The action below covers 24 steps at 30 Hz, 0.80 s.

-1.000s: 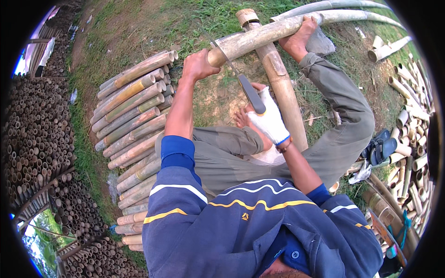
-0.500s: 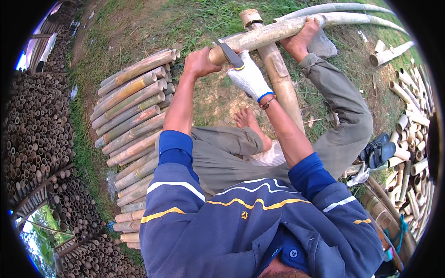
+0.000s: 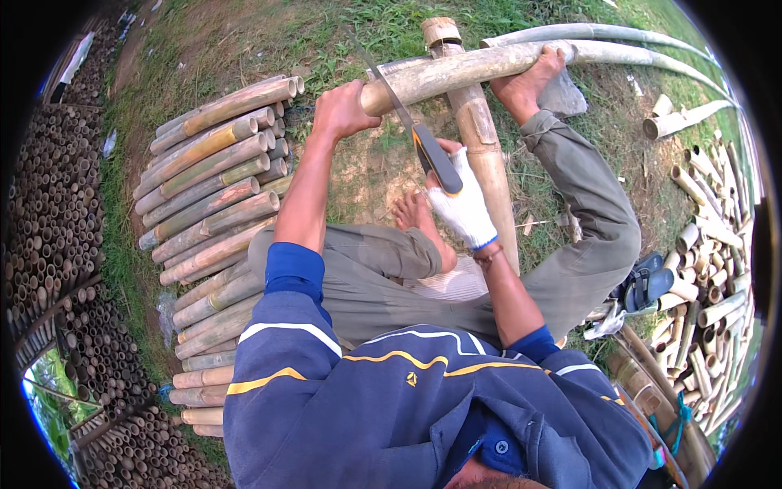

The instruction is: The person sits on the ground and uses a hand saw to cut long bamboo poles into shorter sections. They hold the bamboo steady with their feet and hands, saw through the material, and then move the cut pieces aside.

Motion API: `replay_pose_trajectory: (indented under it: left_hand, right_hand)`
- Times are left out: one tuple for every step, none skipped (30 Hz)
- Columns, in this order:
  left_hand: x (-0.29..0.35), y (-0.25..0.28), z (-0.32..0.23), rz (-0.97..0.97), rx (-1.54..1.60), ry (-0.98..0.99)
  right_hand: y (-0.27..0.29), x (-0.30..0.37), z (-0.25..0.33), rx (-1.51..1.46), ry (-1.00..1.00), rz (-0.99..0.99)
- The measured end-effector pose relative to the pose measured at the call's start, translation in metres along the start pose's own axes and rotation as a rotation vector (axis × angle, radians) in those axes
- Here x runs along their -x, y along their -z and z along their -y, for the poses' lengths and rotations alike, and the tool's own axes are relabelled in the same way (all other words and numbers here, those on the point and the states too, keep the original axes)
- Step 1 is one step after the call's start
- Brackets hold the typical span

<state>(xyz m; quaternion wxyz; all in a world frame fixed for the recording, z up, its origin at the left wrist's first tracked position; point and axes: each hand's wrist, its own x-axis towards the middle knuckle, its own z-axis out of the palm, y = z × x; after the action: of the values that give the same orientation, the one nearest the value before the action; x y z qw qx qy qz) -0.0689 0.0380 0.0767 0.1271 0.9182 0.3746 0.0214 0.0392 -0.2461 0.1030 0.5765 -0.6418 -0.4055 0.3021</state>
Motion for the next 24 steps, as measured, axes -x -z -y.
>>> replay_pose_trajectory:
  left_hand:
    - [-0.011, 0.005, -0.01, -0.006, -0.003, -0.017]
    - [-0.017, 0.009, -0.01, 0.004, -0.014, -0.024]
    - [-0.018, 0.009, -0.008, 0.02, -0.021, -0.021]
    - [-0.018, 0.009, -0.008, 0.035, -0.029, -0.021]
    - [-0.014, 0.008, -0.008, 0.021, -0.015, -0.023]
    - [-0.012, 0.006, -0.008, 0.012, 0.0, -0.041]
    - [-0.009, 0.008, 0.0, -0.003, 0.002, -0.042]
    - [-0.007, 0.011, 0.001, 0.009, 0.019, -0.037]
    - [-0.007, 0.011, 0.002, -0.015, 0.016, -0.044]
    - [-0.007, 0.006, 0.0, -0.03, 0.03, -0.056]
    - [-0.007, 0.002, -0.002, -0.049, 0.036, -0.064]
    - [-0.006, 0.002, -0.004, -0.034, 0.034, -0.061]
    - [-0.002, 0.001, 0.0, -0.038, 0.034, -0.039]
    - [-0.001, -0.003, 0.0, -0.034, 0.05, -0.04]
    - [-0.003, 0.001, 0.0, -0.045, 0.05, -0.043]
    - [-0.006, 0.005, 0.0, -0.044, 0.04, -0.03]
    - [-0.021, -0.004, -0.024, -0.01, 0.049, -0.087]
    - [0.001, 0.001, 0.002, -0.004, 0.01, 0.0]
    - [-0.007, 0.009, -0.005, 0.002, 0.017, -0.005]
    - [-0.011, 0.01, -0.011, 0.02, 0.021, -0.014]
    - [-0.013, 0.013, -0.012, 0.042, 0.015, -0.009]
    - [-0.015, 0.015, -0.013, 0.028, 0.003, -0.031]
    - [-0.012, 0.012, -0.009, 0.022, 0.0, -0.039]
    - [-0.01, 0.009, -0.007, 0.014, -0.003, -0.049]
  right_hand:
    - [-0.011, -0.045, -0.006, 0.129, 0.06, -0.058]
    - [-0.02, -0.072, 0.001, 0.146, 0.011, -0.058]
    - [-0.024, -0.084, 0.009, 0.163, -0.044, -0.048]
    - [-0.023, -0.077, 0.009, 0.142, -0.024, -0.045]
    - [-0.02, -0.064, 0.005, 0.129, -0.006, -0.04]
    - [-0.016, -0.047, -0.001, 0.117, 0.008, -0.049]
    - [-0.012, -0.012, -0.002, 0.082, 0.074, -0.041]
    - [-0.001, 0.033, 0.004, 0.18, 0.104, -0.055]
    - [0.012, 0.078, 0.01, 0.277, 0.134, -0.077]
    - [0.031, 0.125, 0.029, 0.302, -0.052, -0.01]
    - [0.042, 0.165, 0.045, 0.158, -0.198, -0.022]
    - [0.051, 0.186, 0.054, 0.218, -0.21, -0.019]
    - [0.054, 0.186, 0.052, 0.259, -0.175, 0.002]
    - [0.055, 0.187, 0.055, 0.319, -0.147, 0.004]
    - [0.049, 0.167, 0.047, 0.361, -0.056, 0.004]
    - [0.041, 0.14, 0.038, 0.402, 0.034, 0.004]
    - [0.033, 0.098, 0.026, 0.3, -0.001, -0.077]
    - [0.007, 0.047, 0.001, 0.128, -0.001, -0.026]
    - [-0.004, -0.003, -0.017, 0.05, 0.176, -0.031]
    - [-0.015, -0.044, -0.021, 0.048, 0.023, -0.02]
    - [-0.026, -0.072, -0.014, 0.119, 0.006, -0.048]
    - [-0.03, -0.083, -0.022, 0.09, 0.077, -0.05]
    - [-0.031, -0.076, -0.025, 0.083, 0.069, -0.042]
    - [-0.029, -0.065, -0.027, 0.077, 0.062, -0.037]
